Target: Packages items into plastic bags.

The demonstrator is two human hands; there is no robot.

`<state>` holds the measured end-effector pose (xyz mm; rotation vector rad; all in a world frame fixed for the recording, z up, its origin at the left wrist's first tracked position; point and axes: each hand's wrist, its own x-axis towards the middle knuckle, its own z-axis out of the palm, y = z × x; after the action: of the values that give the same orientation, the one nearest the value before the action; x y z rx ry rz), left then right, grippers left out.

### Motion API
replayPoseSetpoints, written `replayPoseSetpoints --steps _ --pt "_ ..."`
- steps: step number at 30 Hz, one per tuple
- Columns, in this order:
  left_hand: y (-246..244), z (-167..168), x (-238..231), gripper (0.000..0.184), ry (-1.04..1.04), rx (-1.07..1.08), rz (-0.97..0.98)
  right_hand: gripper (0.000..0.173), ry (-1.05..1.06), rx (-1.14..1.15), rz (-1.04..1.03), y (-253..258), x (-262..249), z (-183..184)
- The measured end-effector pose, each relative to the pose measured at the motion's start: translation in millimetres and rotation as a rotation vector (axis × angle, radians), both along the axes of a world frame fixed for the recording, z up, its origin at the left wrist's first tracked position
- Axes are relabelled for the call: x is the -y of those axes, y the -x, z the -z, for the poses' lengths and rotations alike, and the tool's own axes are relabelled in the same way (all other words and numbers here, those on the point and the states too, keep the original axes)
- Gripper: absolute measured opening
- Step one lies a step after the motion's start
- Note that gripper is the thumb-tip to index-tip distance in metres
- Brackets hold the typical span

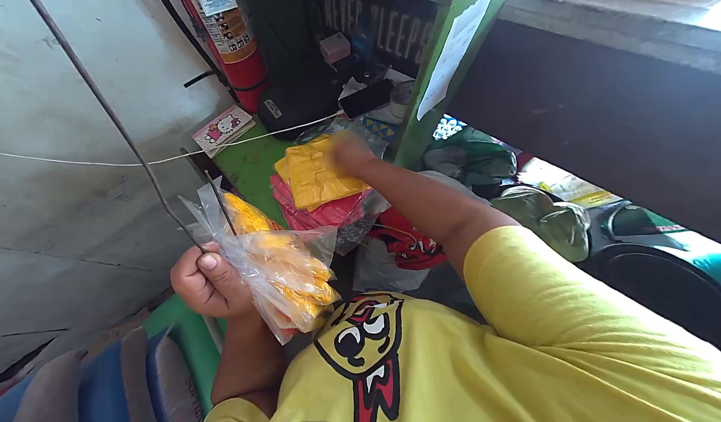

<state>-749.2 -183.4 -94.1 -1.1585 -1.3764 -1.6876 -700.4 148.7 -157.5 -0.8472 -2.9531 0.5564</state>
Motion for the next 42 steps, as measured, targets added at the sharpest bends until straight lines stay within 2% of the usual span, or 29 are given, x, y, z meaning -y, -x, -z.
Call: replayPoseSetpoints --steps 7,9,12,13,16,20,23,25,28,29,31,34,37,42 --pt "-0.4 -0.2 -1.1 0.021 0.007 0.001 0.02 0.032 0.002 -0.017 0.172 -15.9 4.2 10.9" --pt "0.6 0.9 -0.8 0.021 0.009 0.0 0.02 0.037 0.001 -0.006 0.207 -15.7 5.4 8.2" --pt "1.7 2.8 -0.4 0.021 0.009 -0.008 0.026 0.033 0.027 -0.072 0.216 -14.2 2.0 1.8" --pt "1.4 2.5 -0.2 0.021 0.009 -0.007 0.027 0.038 0.059 -0.109 0.234 -14.8 0.6 -2.1" --pt "1.2 2.5 3.5 0.021 0.018 -0.004 0.011 0.066 0.127 -0.189 0.381 -25.0 -3.5 -15.9" --pt "1.1 1.2 8.9 0.021 0.033 0.004 -0.009 0.067 0.08 -0.203 0.623 -56.0 -5.3 -19.3" --pt "-1.3 0.7 9.1 0.021 0.036 0.005 -0.025 0.069 0.042 -0.267 0.686 -78.9 -2.7 -3.7" --pt "-1.3 1.9 6.2 0.021 0.021 -0.002 -0.02 0.076 0.115 -0.294 0.753 -90.2 4.1 4.9" --pt "0.1 4.8 0.6 0.02 -0.019 -0.014 0.018 0.092 0.356 -0.289 0.831 -100.4 5.9 19.3" --pt "0.2 5.4 -0.2 0.021 -0.016 -0.018 0.025 0.09 0.433 -0.284 0.822 -102.6 3.1 24.3" --pt "-1.2 4.9 -1.6 0.021 -0.013 -0.023 0.039 0.074 0.545 -0.328 0.795 -102.6 -6.5 34.6" --pt "-5.0 2.3 -2.5 0.021 0.004 -0.028 0.043 0.059 0.651 -0.464 0.804 -96.7 -13.0 27.4" --pt "-6.1 1.5 -5.7 0.022 0.005 -0.031 0.059 0.044 0.677 -0.495 0.686 -84.0 -14.5 -2.6" --pt "-11.1 0.6 -12.6 0.021 -0.019 -0.014 0.087 0.037 0.647 -0.406 0.451 -53.0 -15.3 -75.8"
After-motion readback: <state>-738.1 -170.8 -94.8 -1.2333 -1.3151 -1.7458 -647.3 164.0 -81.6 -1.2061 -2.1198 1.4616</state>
